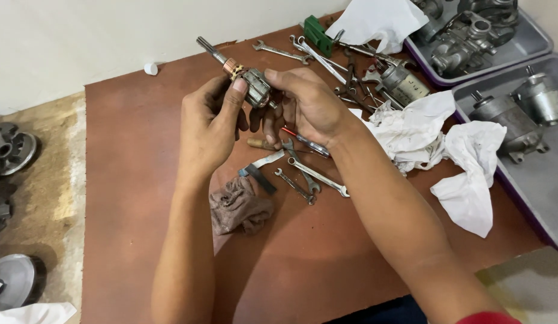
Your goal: The person wipes a small cylindrical mechanical part with a cloth, then places it on the table. They pick up a larger carburetor-like assembly and use a screwdriver to adjust screws on its surface. The person continues to manipulate the assembly with both hands while using the screwdriver.
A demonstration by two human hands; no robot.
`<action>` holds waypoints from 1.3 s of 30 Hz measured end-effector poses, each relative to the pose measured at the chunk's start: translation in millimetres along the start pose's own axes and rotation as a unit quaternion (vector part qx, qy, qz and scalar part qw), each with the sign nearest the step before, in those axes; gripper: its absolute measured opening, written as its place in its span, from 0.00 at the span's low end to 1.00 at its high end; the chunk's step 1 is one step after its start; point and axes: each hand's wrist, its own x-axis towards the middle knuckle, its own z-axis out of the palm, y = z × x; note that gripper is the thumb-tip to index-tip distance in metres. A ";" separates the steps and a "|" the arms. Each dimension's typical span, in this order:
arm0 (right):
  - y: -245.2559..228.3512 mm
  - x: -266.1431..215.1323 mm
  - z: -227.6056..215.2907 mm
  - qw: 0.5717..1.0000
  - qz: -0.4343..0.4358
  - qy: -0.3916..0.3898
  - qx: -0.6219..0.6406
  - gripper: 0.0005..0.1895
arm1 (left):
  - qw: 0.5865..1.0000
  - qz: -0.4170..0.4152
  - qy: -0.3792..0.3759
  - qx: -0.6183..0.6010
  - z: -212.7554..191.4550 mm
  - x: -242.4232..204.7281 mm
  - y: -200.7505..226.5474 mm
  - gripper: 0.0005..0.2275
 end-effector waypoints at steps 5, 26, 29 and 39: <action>2.6 2.2 -3.8 0.999 -0.013 0.014 -0.028 0.16 | 1.000 0.003 0.001 -0.016 1.2 -0.8 0.0 0.15; 6.4 4.8 -3.2 0.999 -0.015 -0.008 -0.030 0.16 | 0.998 0.044 -0.025 -0.023 -0.5 -1.2 -7.9 0.20; 11.7 6.1 -9.2 0.999 0.001 -0.003 0.034 0.19 | 0.995 0.049 -0.057 -0.058 -5.1 -1.7 -9.6 0.27; 1.2 4.3 -3.8 0.994 0.012 0.093 0.052 0.20 | 0.998 0.059 -0.020 0.003 -11.8 3.8 -17.8 0.40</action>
